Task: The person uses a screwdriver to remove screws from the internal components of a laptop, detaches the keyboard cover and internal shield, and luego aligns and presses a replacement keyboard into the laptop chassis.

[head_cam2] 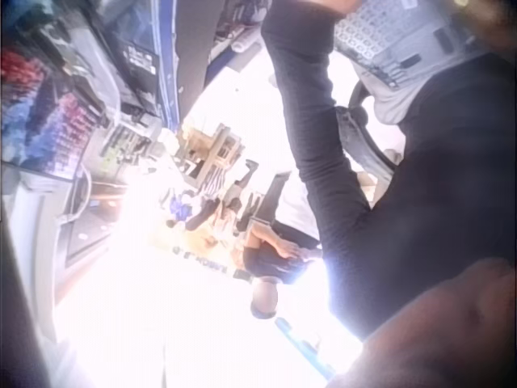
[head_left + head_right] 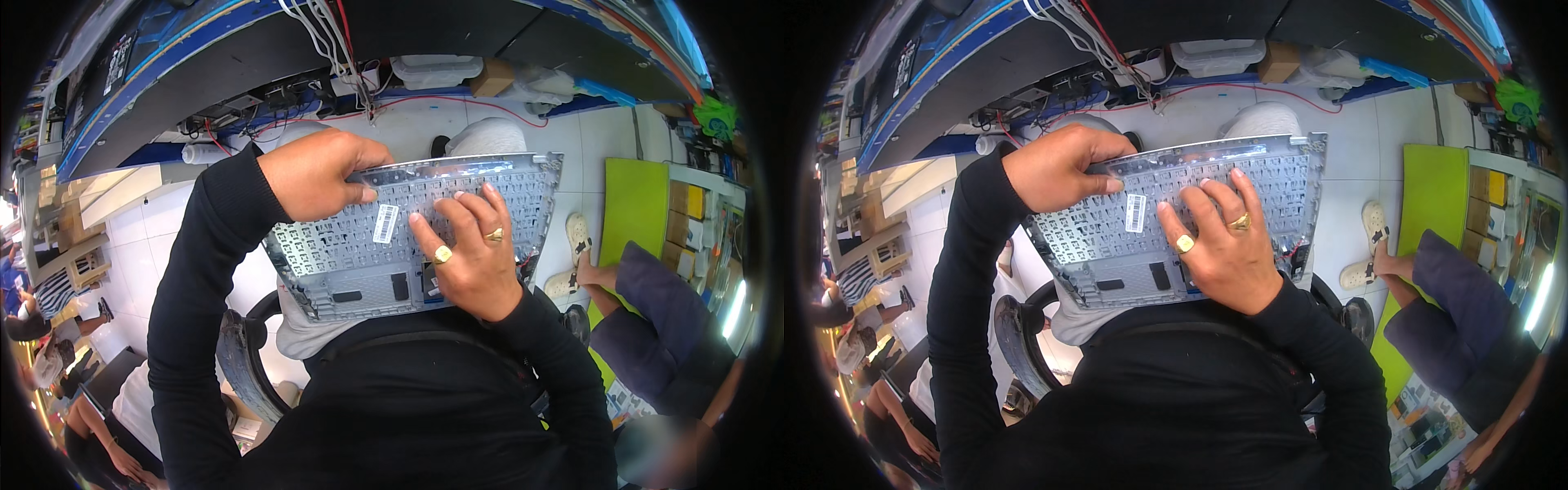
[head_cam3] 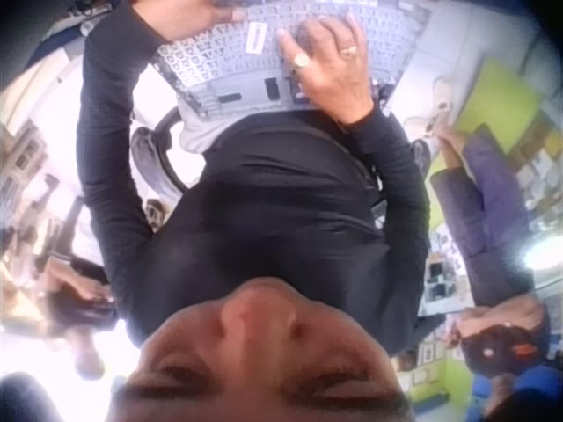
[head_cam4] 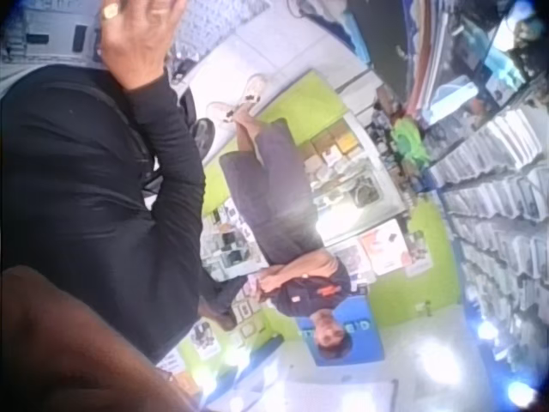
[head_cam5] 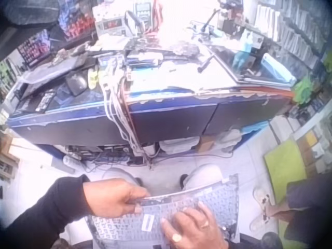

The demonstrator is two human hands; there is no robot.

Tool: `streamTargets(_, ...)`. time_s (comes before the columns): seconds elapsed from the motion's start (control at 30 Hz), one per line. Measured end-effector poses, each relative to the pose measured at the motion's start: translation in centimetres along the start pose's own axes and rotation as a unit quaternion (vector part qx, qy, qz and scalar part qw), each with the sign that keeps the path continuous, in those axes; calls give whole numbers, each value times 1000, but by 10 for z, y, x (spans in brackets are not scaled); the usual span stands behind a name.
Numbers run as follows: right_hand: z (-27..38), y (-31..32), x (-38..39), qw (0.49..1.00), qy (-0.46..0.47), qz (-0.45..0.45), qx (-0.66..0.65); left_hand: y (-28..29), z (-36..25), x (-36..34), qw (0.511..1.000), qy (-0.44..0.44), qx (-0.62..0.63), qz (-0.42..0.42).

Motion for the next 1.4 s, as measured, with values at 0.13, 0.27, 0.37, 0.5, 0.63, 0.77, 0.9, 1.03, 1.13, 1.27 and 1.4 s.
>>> streamTargets(0.13, -18, 30, -22, 995, -53, -63, -55, -2, -16, 7, 999, -27, -18, -19)
streamTargets(0.27, -13, 58, -51, 992, -79, -3, -98, -9, -43, 37, 988, -80, -105, -83)
streamTargets(0.37, 1, 70, -44, 995, -72, -8, -64, -20, -67, 57, 982, -63, -125, -130)
streamTargets(0.5, 28, 82, -12, 987, -111, -109, 29, -51, -108, 88, 954, -23, -224, -197)
streamTargets(0.63, 55, 85, 34, 945, -130, -280, 110, -91, -125, 118, 901, -49, -318, -292)
streamTargets(0.77, 70, 83, 62, 908, -96, -380, 146, -119, -133, 161, 881, -82, -383, -264)
streamTargets(0.9, 66, 86, 71, 911, -45, -371, 177, -135, -133, 163, 865, -69, -374, -328)
streamTargets(1.03, 67, 88, 80, 924, -9, -338, 180, -144, -127, 168, 844, -100, -388, -356)
streamTargets(1.13, 72, 94, 91, 938, -29, -302, 164, -147, -129, 167, 839, -87, -394, -364)
streamTargets(1.27, 68, 94, 86, 937, -24, -300, 176, -145, -129, 165, 840, -87, -392, -364)
streamTargets(1.4, 70, 97, 83, 945, -55, -271, 175, -140, -127, 163, 841, -87, -392, -363)
Point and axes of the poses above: each hand's wrist, its own x-axis away from the middle knuckle, its own y-axis out of the back of the hand, z = x × y, the point moved 4 cm from there along -x, towards the middle knuckle, and after that the axes turned 2 degrees about -y, right-handed, at the moved point
